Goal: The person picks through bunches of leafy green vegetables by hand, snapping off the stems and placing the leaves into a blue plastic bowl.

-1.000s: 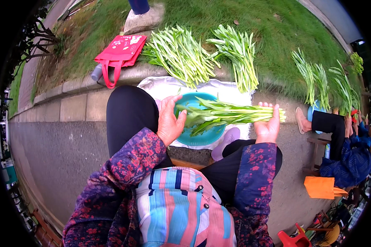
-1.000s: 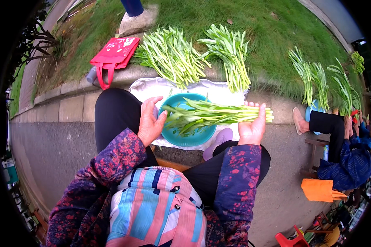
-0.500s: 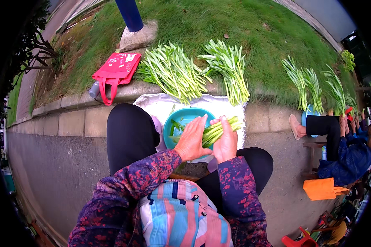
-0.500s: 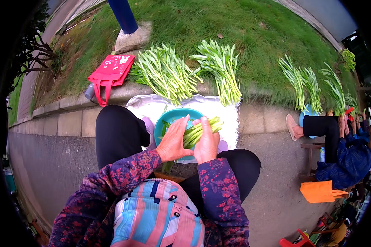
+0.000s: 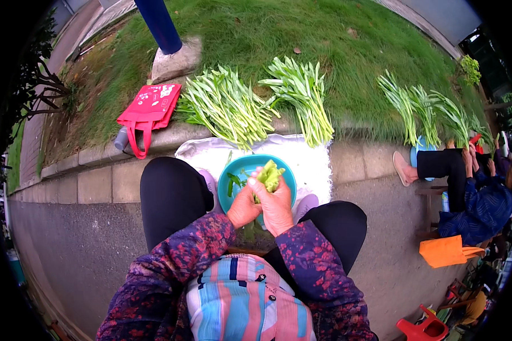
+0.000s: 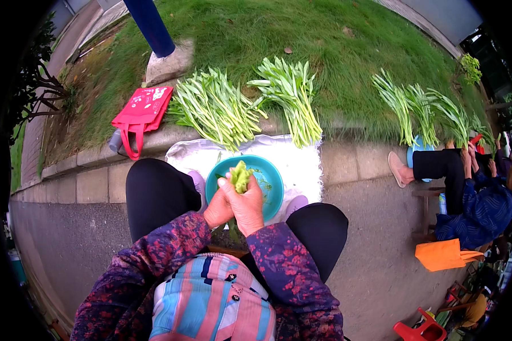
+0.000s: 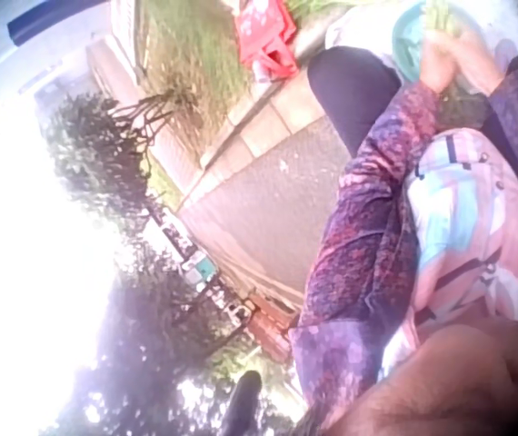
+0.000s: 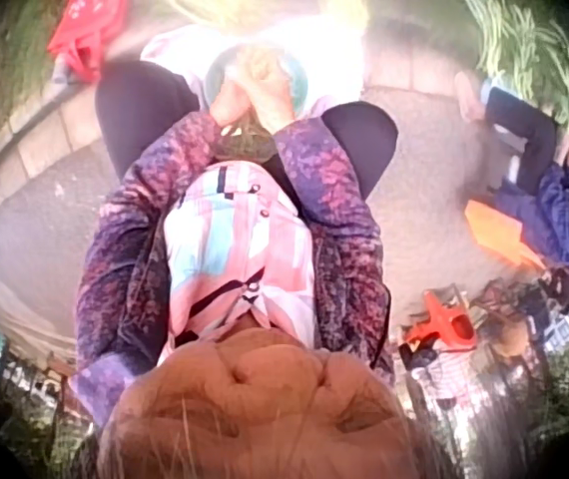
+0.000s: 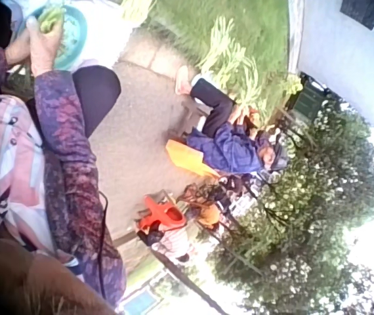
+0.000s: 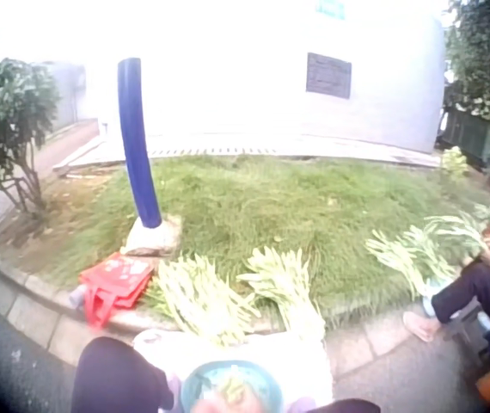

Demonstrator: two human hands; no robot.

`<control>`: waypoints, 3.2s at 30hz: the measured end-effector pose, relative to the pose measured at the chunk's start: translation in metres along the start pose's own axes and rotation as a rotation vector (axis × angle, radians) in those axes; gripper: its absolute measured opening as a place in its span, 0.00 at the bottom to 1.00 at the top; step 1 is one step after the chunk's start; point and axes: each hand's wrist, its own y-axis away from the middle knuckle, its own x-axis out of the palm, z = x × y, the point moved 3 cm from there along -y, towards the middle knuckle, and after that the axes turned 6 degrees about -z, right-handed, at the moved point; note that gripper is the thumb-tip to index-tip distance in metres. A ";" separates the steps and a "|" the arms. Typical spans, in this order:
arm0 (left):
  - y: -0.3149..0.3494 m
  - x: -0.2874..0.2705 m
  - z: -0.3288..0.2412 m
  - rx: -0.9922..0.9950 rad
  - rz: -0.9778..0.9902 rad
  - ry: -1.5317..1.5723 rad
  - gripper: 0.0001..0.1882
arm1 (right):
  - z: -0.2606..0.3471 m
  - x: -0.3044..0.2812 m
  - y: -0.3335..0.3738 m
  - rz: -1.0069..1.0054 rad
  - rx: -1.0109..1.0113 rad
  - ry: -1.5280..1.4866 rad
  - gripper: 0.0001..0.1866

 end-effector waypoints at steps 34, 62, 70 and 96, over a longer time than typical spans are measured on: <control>-0.022 -0.069 -0.018 -0.313 -0.069 1.086 0.30 | -0.002 -0.034 -0.018 0.438 -0.205 0.983 0.44; -0.021 -0.073 -0.017 -0.318 -0.097 1.038 0.29 | 0.016 -0.065 -0.034 0.271 -0.159 1.069 0.07; -0.020 -0.057 -0.011 -0.389 -0.005 0.743 0.28 | 0.035 -0.030 -0.031 0.096 -0.497 0.690 0.05; -0.014 -0.038 -0.003 -0.411 -0.006 0.557 0.20 | -0.001 -0.028 -0.044 0.248 -0.118 0.369 0.07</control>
